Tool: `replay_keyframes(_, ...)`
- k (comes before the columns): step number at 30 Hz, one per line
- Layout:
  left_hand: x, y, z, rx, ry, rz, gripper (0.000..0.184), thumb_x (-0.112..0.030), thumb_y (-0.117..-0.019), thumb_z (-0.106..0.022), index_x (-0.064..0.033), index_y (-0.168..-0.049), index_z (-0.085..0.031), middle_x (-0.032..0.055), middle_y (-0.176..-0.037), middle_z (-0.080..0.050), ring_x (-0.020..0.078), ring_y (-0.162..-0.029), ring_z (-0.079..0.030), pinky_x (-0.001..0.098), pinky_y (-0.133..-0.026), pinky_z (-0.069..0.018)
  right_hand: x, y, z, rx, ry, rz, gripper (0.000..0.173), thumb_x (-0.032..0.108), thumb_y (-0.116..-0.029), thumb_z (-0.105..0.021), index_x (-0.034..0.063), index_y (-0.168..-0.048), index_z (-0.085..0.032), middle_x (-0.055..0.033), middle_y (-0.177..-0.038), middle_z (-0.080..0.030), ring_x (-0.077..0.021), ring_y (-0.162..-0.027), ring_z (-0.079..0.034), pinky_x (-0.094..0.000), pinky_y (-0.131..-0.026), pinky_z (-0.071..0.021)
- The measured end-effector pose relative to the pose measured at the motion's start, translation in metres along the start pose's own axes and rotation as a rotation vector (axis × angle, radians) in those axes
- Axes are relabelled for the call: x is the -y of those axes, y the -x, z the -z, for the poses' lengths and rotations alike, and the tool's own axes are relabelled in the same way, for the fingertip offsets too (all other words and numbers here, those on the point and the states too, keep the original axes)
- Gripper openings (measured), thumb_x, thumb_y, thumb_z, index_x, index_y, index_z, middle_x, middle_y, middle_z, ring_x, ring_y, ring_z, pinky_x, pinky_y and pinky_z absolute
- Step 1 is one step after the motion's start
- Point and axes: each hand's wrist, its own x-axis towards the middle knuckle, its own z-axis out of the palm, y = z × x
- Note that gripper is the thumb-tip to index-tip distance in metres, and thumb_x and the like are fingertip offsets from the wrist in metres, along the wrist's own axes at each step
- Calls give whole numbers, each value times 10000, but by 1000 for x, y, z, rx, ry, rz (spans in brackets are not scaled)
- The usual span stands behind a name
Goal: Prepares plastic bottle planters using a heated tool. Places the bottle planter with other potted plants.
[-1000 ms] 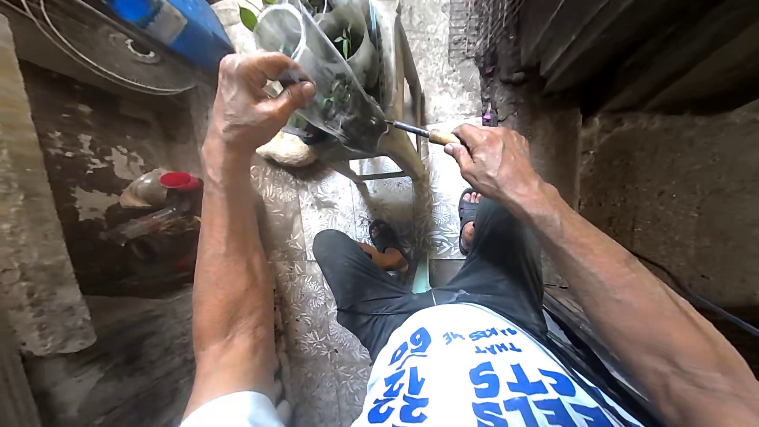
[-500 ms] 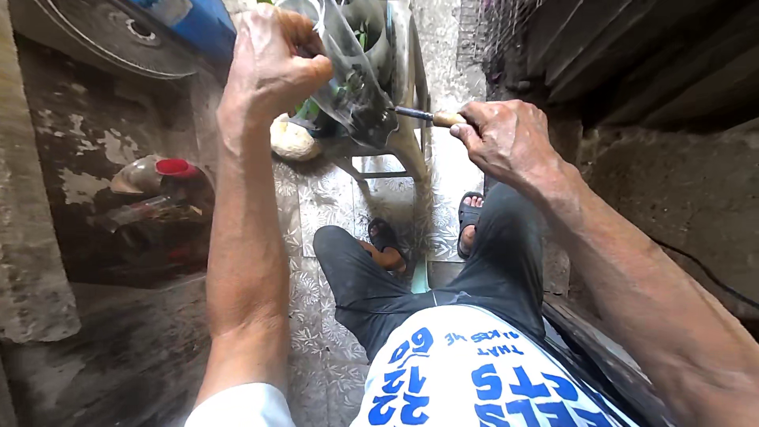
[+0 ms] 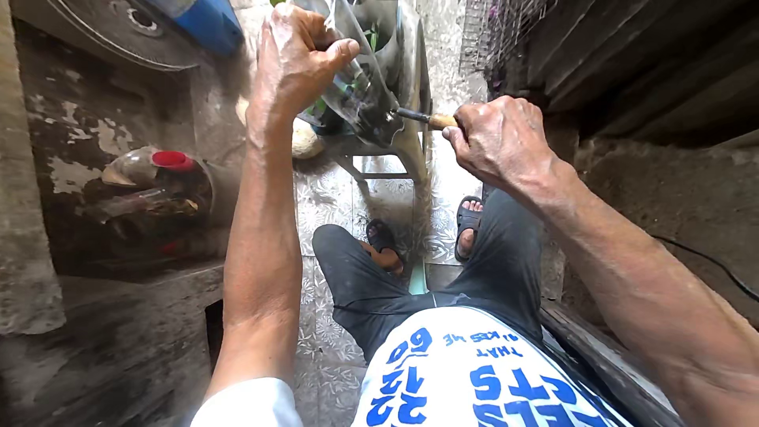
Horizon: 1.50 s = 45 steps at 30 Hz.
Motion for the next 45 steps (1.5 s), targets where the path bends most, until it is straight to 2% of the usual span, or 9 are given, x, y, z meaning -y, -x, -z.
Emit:
replay_keyframes(5,-4,1,-2,-11,-43,20,353,-486,-937,-669,-139,-924,-732,-10,-852,-697,86,-791,-649,396,-785,-529,21,0,7,27,30,-37,407,351,-1052,-435,28,-889,-622,-211,-819,-654,-434,-846,-685,-585,-655,-475)
replay_keyframes(9,-8,1,-1,-3,-68,40,384,-476,-941,-665,-94,-908,-683,39,-836,-654,141,-788,-625,426,-774,-511,31,-1,8,53,34,-65,395,333,-1053,-437,25,-894,-626,-212,-837,-663,-423,-868,-692,-581,-665,-485)
replay_keyframes(16,-7,-1,-3,-13,-75,36,419,-490,-929,-666,-75,-875,-662,61,-824,-625,187,-793,-602,479,-773,-484,37,-6,-1,70,24,-78,396,323,-1062,-431,8,-938,-636,-222,-880,-675,-433,-905,-697,-591,-694,-505)
replay_keyframes(18,-10,-1,-4,-15,-113,64,433,-490,-928,-653,-59,-899,-680,110,-874,-662,253,-856,-640,539,-818,-488,37,-5,-1,75,20,-75,397,329,-1065,-432,10,-946,-637,-223,-882,-675,-433,-906,-695,-589,-696,-504)
replay_keyframes(24,-14,-7,-6,-17,-166,84,416,-480,-933,-637,-78,-1007,-720,137,-1001,-708,293,-975,-678,564,-891,-506,11,18,2,38,-49,-107,384,344,-1044,-461,31,-901,-631,-205,-822,-656,-430,-840,-682,-600,-655,-483)
replay_keyframes(30,-13,-1,-7,-67,-130,92,370,-464,-909,-656,-101,-957,-712,94,-934,-696,235,-900,-667,518,-830,-511,-5,20,-17,36,-131,-107,410,385,-1053,-456,44,-945,-654,-195,-828,-665,-420,-844,-686,-606,-670,-489)
replay_keyframes(33,-16,0,-6,-50,-124,97,389,-466,-917,-647,-111,-1052,-730,104,-1006,-713,249,-968,-677,547,-878,-505,-5,18,-21,40,-163,-96,404,383,-1058,-446,58,-942,-657,-176,-826,-665,-393,-847,-686,-588,-685,-489)
replay_keyframes(38,-13,-1,-8,-84,-116,100,366,-481,-907,-653,-147,-1031,-739,64,-974,-717,212,-938,-680,519,-857,-515,-5,18,-24,41,-186,-94,391,379,-1059,-459,68,-948,-668,-166,-828,-672,-378,-843,-690,-585,-690,-491)
replay_keyframes(45,-20,3,-4,-68,-94,150,386,-485,-929,-654,-112,-992,-729,86,-943,-697,224,-905,-664,513,-845,-508,-8,16,-31,23,-207,-73,390,368,-1061,-454,56,-969,-668,-170,-821,-669,-382,-825,-688,-590,-685,-494)
